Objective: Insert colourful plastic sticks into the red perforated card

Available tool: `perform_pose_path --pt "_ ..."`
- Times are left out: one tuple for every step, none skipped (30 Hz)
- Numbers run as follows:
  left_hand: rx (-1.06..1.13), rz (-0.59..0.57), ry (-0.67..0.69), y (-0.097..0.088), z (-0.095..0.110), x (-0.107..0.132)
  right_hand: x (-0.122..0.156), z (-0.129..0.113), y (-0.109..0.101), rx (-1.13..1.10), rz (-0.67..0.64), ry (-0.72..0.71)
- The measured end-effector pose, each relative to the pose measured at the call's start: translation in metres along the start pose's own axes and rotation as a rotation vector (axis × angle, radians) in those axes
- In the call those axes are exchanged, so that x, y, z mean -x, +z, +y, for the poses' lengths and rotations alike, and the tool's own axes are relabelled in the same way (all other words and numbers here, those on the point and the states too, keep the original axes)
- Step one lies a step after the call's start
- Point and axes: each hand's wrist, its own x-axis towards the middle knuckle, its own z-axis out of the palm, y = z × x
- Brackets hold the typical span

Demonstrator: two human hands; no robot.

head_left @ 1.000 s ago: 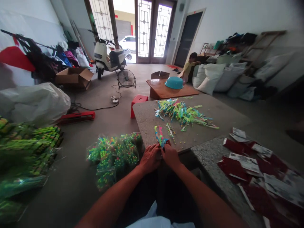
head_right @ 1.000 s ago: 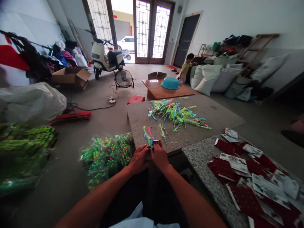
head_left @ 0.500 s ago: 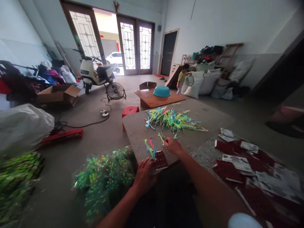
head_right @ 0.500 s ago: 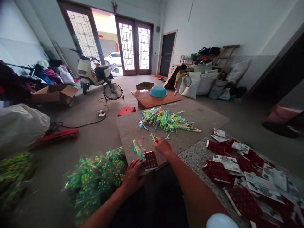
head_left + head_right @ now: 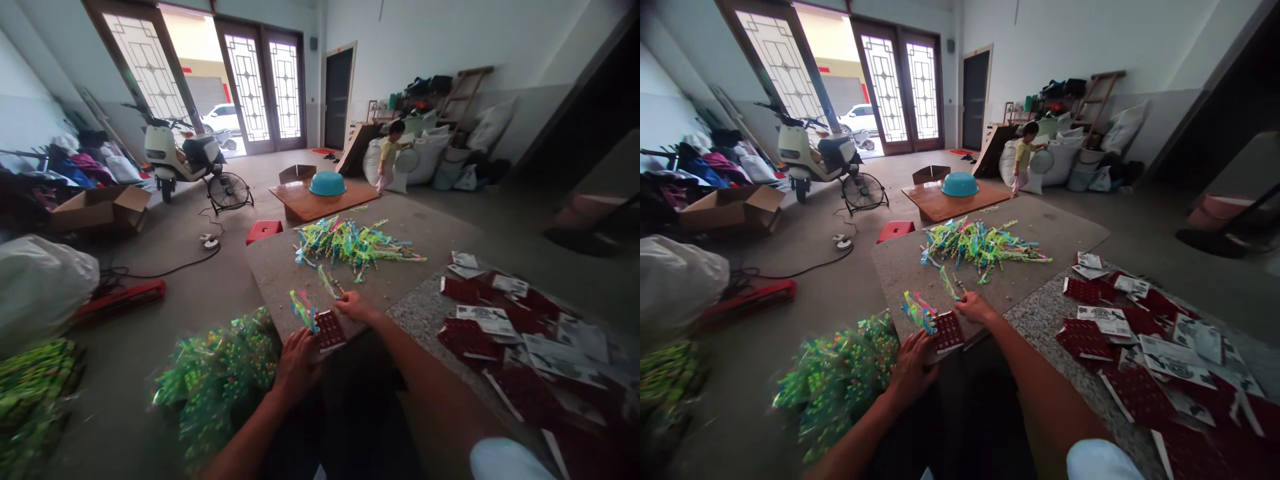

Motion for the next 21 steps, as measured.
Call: perform_pose_path --pt "-0.002 -0.005 -0.004 0.0 0.0 0.0 0.009 -0.001 0.001 -0.112 -0.011 -0.039" --pt "-0.004 -0.01 -0.008 0.0 0.0 0.0 0.018 -0.002 0.004 -0.197 -0.006 -0.085" --pt "-0.004 -0.013 -0.01 -0.001 0.0 0.0 0.029 -0.002 0.01 -0.256 0.008 -0.136" --pt "-0.003 -0.015 -0.011 -0.001 0.0 0.0 0.039 -0.002 0.017 -0.295 0.02 -0.185" --pt "-0.001 -0.015 -0.011 -0.001 0.001 0.001 0.049 -0.001 0.026 -0.326 0.02 -0.223" --pt "0.002 -0.018 -0.011 -0.001 0.001 0.001 0.057 0.0 0.036 -0.353 0.013 -0.244" --pt "0.004 -0.022 -0.012 -0.002 0.002 0.001 0.065 0.001 0.046 -0.372 0.006 -0.252" --pt "0.006 -0.025 -0.016 -0.003 0.003 0.001 0.072 0.002 0.056 -0.373 0.01 -0.257" --pt "0.009 -0.029 -0.021 -0.004 0.005 0.001 0.077 0.003 0.065 -0.351 0.033 -0.265" --pt "0.012 -0.033 -0.025 -0.005 0.006 0.001 0.081 0.003 0.072 -0.311 0.071 -0.28" --pt "0.017 -0.036 -0.027 -0.006 0.007 0.0 0.084 0.004 0.078 -0.266 0.117 -0.302" --pt "0.023 -0.037 -0.027 -0.007 0.008 0.0 0.086 0.004 0.083 -0.226 0.159 -0.325" --pt "0.029 -0.037 -0.025 -0.007 0.008 0.0 0.088 0.003 0.086 -0.198 0.188 -0.348" --pt "0.034 -0.036 -0.024 -0.008 0.009 0.0 0.088 0.002 0.088 -0.181 0.207 -0.362" --pt "0.039 -0.036 -0.023 -0.008 0.009 0.0 0.089 0.002 0.089 -0.169 0.216 -0.368" --pt "0.043 -0.036 -0.024 -0.008 0.008 0.0 0.089 0.001 0.09 -0.154 0.219 -0.368" --pt "0.049 -0.036 -0.024 -0.008 0.008 0.0 0.088 0.0 0.09 -0.131 0.223 -0.365" --pt "0.055 -0.036 -0.024 -0.008 0.008 0.001 0.088 -0.001 0.09 -0.099 0.225 -0.364" --pt "0.062 -0.034 -0.025 -0.007 0.007 0.001 0.087 -0.002 0.09 -0.062 0.228 -0.367" --pt "0.07 -0.03 -0.024 -0.007 0.007 0.001 0.087 -0.003 0.089 -0.022 0.229 -0.376" --pt "0.077 -0.024 -0.025 -0.006 0.007 0.001 0.086 -0.004 0.089 0.02 0.23 -0.386"
